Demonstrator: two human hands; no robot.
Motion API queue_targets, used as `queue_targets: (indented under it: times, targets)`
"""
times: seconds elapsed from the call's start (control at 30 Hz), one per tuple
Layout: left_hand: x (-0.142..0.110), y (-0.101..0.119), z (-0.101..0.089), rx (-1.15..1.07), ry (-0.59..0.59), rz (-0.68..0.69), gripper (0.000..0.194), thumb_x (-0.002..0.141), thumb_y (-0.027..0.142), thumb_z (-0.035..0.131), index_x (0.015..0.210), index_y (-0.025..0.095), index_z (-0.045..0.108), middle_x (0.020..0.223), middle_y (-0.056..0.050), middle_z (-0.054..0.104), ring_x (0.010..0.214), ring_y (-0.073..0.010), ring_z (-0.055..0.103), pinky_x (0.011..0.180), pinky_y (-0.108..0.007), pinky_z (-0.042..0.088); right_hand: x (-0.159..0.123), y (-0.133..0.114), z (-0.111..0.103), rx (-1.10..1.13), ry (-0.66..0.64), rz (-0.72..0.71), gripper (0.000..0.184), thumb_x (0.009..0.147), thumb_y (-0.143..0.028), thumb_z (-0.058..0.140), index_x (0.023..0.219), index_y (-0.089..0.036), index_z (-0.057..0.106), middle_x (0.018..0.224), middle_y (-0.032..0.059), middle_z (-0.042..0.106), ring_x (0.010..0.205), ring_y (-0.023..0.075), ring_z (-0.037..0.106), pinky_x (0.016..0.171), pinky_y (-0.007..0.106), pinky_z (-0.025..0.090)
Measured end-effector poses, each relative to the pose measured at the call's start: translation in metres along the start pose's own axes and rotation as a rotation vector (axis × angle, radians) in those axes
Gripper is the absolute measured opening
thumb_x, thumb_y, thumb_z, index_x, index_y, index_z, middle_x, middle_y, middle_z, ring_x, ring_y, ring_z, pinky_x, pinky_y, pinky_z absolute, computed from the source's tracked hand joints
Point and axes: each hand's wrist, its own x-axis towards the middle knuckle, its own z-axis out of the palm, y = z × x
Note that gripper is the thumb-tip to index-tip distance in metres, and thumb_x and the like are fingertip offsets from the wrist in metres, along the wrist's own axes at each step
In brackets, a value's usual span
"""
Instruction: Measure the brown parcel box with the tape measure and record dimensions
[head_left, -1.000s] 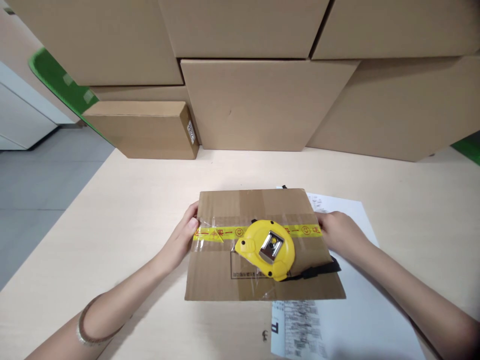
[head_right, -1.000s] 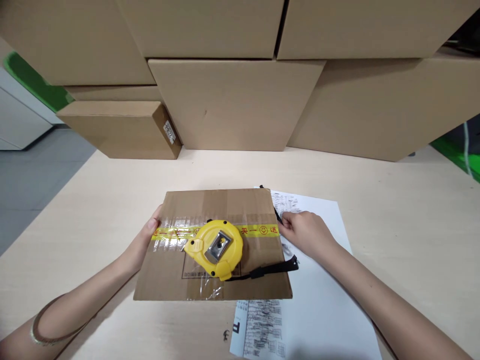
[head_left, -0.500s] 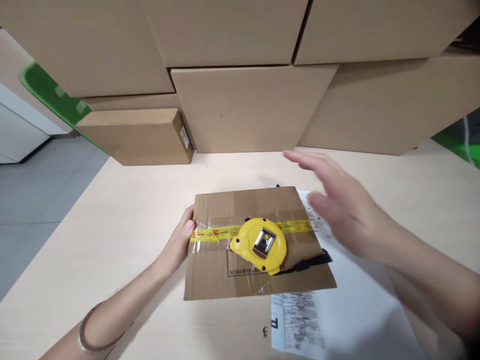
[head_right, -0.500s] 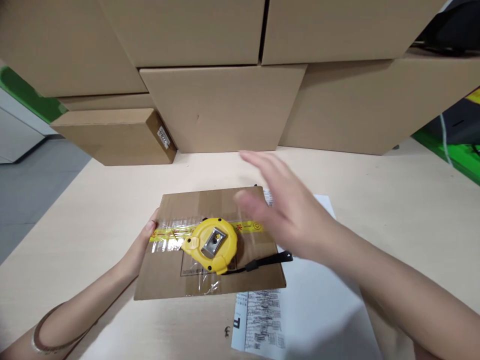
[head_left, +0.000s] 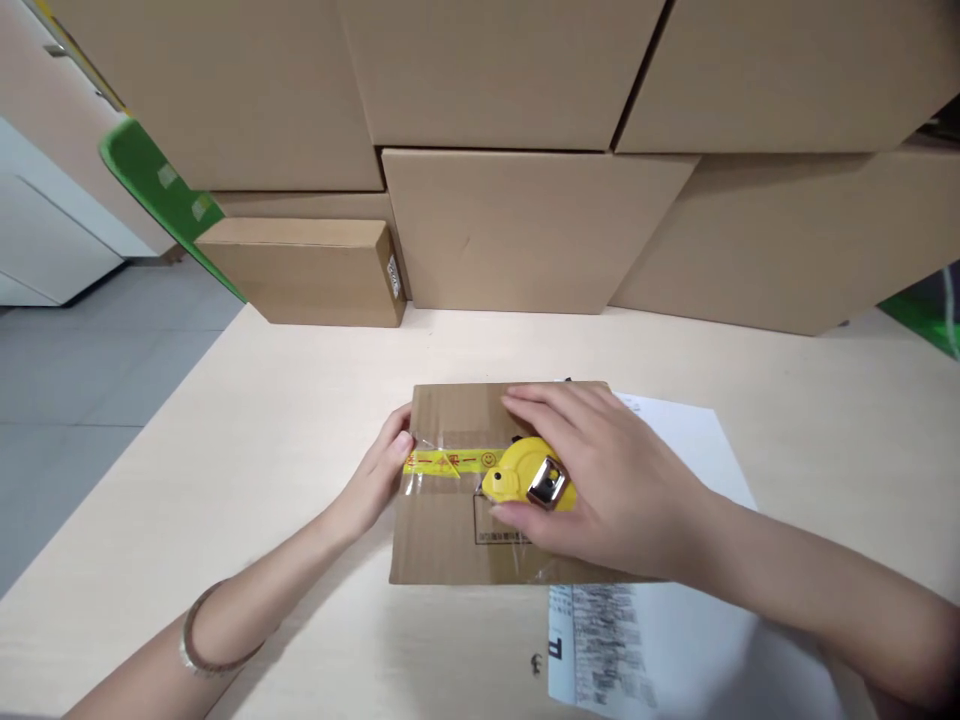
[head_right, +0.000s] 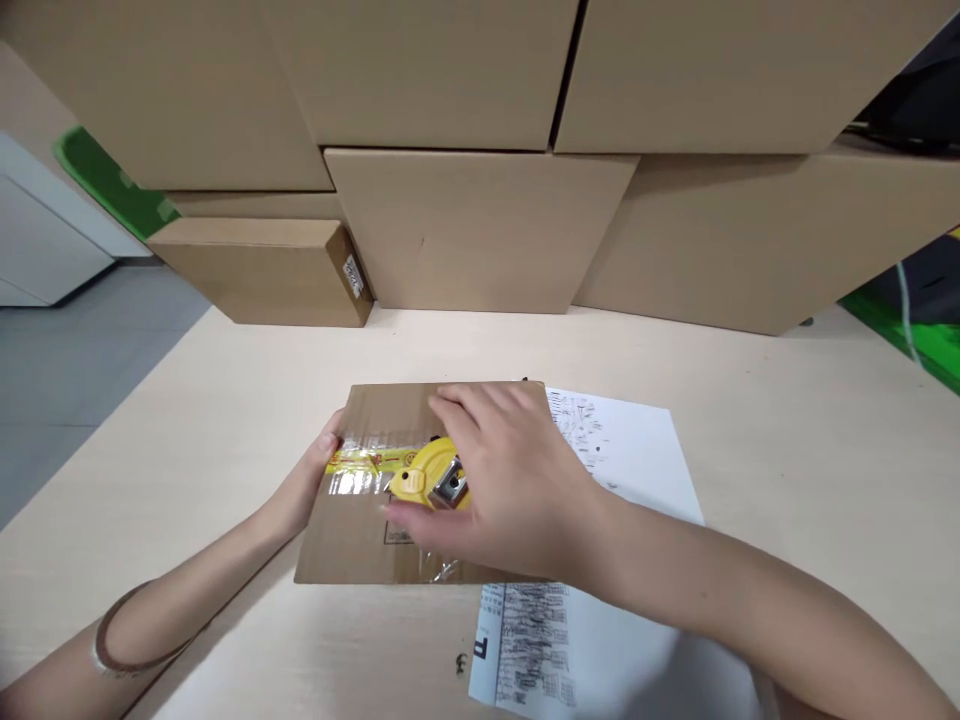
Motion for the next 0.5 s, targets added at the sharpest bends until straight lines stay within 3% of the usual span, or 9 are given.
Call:
queue_targets:
  times: [0.13,0.2,0.3,0.4,0.5]
  targets:
    - [-0.001,-0.003,0.001,-0.024,-0.008,0.000,0.060,0.100,0.062,0.047,0.149,0.027,0.049,0.162,-0.009,0.046,0.155,-0.0356,0.033,0.128,-0.051,0.029,-0.010,-0.004,0.000,-0.036,0.021,-0.007,0.046,0.080,-0.056,0.072,0.107,-0.019,0.072,0.118,0.0206,0.075,0.107,0.0410,0.071,0.090,0.065,0.056]
    - [-0.002,-0.003,0.004,-0.049,0.007,0.014,0.061,0.101,0.060,0.048,0.155,0.032,0.042,0.166,-0.005,0.041,0.157,-0.0334,0.029,0.129,-0.051,0.027,-0.017,-0.003,0.002,0.033,0.012,0.033,0.047,0.080,-0.054,0.074,0.112,-0.021,0.067,0.120,0.0190,0.075,0.108,0.0403,0.071,0.087,0.062,0.059]
    - [-0.003,-0.001,0.006,-0.017,0.062,0.060,0.064,0.101,0.057,0.051,0.160,0.042,0.031,0.171,0.001,0.031,0.160,-0.0314,0.022,0.132,-0.053,0.019,-0.021,0.000,0.007,0.243,0.034,0.173,0.054,0.080,-0.057,0.079,0.119,-0.028,0.057,0.112,0.0119,0.076,0.098,0.0343,0.074,0.071,0.049,0.063]
    - [-0.001,0.003,0.004,0.101,0.067,0.128,0.055,0.100,0.056,0.053,0.153,0.042,0.046,0.168,0.003,0.035,0.162,-0.0327,0.015,0.134,-0.055,0.008,-0.014,0.003,0.009,0.477,0.168,0.196,0.048,0.077,-0.048,0.086,0.109,-0.033,0.054,0.104,0.0049,0.073,0.093,0.0293,0.073,0.068,0.043,0.063]
    - [0.002,0.006,0.002,0.137,0.026,0.170,0.046,0.101,0.056,0.049,0.143,0.041,0.060,0.163,0.002,0.044,0.160,-0.0352,0.018,0.133,-0.057,0.009,0.005,0.008,0.005,0.793,0.243,0.319,0.050,0.068,-0.041,0.094,0.100,-0.034,0.056,0.097,0.0009,0.069,0.085,0.0262,0.073,0.069,0.042,0.064]
